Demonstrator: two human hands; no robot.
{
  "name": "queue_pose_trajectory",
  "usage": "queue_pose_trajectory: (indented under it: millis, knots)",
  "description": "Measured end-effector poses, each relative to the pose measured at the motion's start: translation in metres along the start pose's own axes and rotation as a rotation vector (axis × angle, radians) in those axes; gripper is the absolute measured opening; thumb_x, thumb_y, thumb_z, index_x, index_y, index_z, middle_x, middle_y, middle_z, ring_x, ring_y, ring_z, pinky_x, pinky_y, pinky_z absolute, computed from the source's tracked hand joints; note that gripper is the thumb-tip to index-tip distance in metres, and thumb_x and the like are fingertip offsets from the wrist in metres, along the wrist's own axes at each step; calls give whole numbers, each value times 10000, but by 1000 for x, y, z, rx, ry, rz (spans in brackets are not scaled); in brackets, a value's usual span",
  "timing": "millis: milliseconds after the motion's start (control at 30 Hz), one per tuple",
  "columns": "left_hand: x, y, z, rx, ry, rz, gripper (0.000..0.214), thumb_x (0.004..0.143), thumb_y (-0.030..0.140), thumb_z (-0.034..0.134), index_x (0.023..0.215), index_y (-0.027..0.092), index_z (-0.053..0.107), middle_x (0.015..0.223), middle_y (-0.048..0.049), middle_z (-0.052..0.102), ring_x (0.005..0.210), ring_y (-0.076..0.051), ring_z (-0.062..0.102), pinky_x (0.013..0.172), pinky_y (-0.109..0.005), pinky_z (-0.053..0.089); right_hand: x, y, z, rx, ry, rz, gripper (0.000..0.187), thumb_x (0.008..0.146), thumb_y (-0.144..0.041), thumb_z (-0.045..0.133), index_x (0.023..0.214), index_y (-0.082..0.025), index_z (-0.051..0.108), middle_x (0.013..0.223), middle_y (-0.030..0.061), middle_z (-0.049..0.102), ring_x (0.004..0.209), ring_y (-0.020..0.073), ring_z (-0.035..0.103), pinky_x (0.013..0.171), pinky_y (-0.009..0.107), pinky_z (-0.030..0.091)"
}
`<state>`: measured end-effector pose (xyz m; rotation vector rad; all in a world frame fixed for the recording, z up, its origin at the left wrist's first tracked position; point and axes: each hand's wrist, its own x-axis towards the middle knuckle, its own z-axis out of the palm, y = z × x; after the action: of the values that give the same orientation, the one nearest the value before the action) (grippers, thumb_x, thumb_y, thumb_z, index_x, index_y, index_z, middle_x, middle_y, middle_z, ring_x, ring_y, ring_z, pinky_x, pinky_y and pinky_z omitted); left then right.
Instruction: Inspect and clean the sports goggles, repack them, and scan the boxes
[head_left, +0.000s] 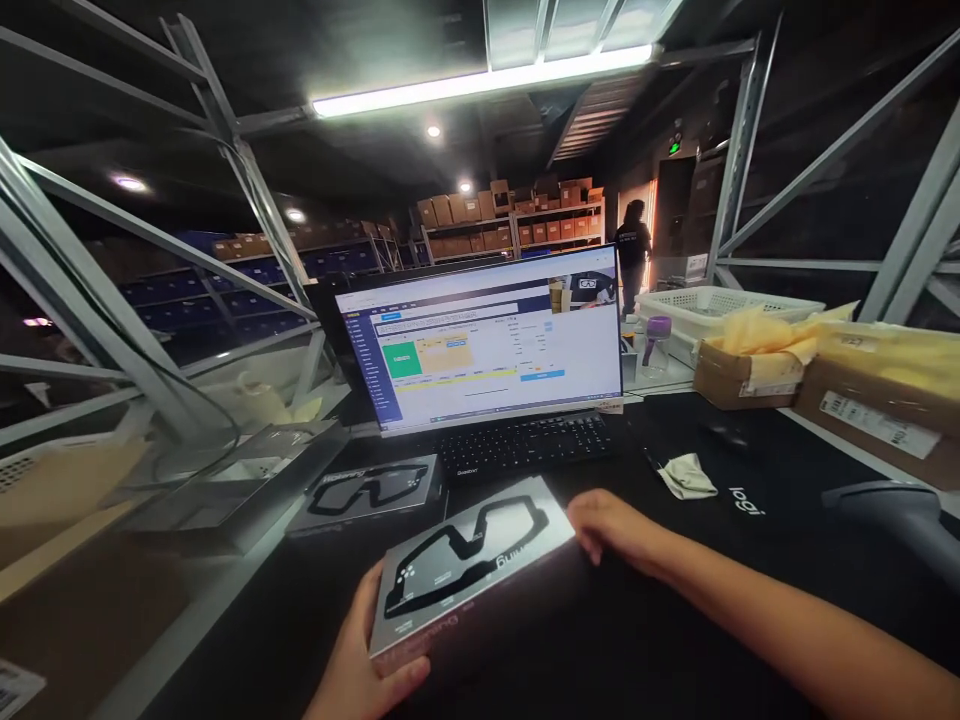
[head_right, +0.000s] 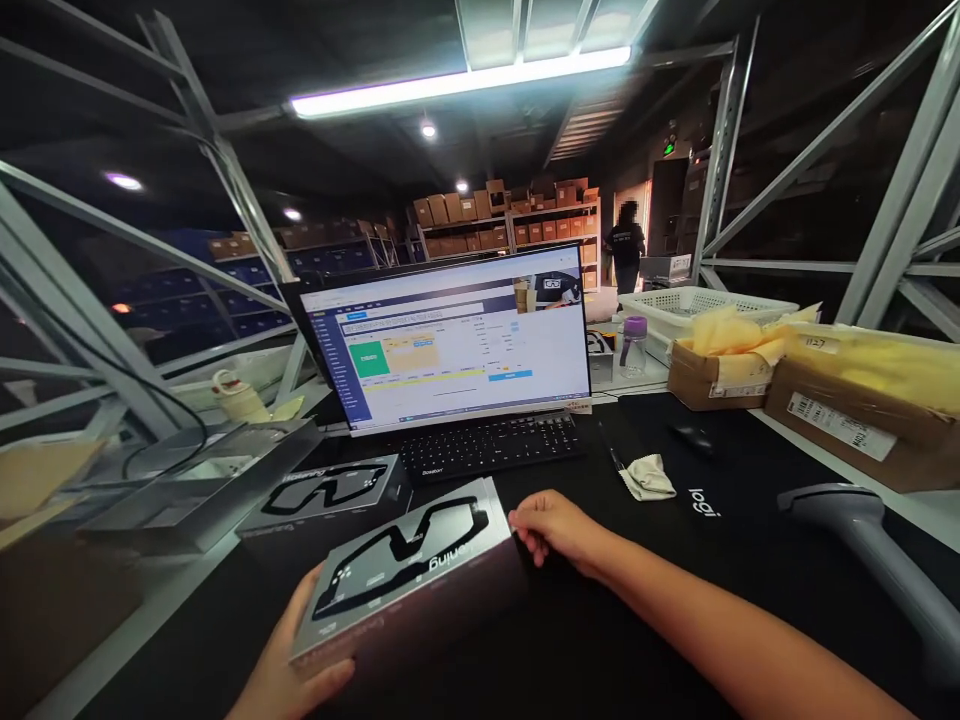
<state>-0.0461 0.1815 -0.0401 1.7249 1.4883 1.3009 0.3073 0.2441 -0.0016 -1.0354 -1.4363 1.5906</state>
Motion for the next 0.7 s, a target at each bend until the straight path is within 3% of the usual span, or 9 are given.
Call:
queue_pose_trajectory:
  millis: [267,533,700]
  knots:
    - [14,11,-28,201,-112,159,961,570,588,795,1351,175,418,1289,-192,634,1204,-414,628,1029,-587,514,-4,-19,-30,-67,76,-91,436,698,-504,727,502,-175,518,428,-45,456,371,73,426,429,215,312]
    - [5,3,-38,332,-176,100,1000,550,542,821,1376,164,405,1313,-208,608,1224,-430,607,1047,-615,484,-28,14,-47,-23,201,-47,464,660,-568,726,507,-184,515,442,-42,442,385,77,401,403,217,314]
    - [9,1,-56,370,-224,163,1004,563,597,796,1369,155,392,1274,-205,619,1177,-418,637,1009,-608,514,-42,13,-54,-28,246,-31,417,664,-489,759,508,-173,535,466,-32,460,405,68,387,411,212,296]
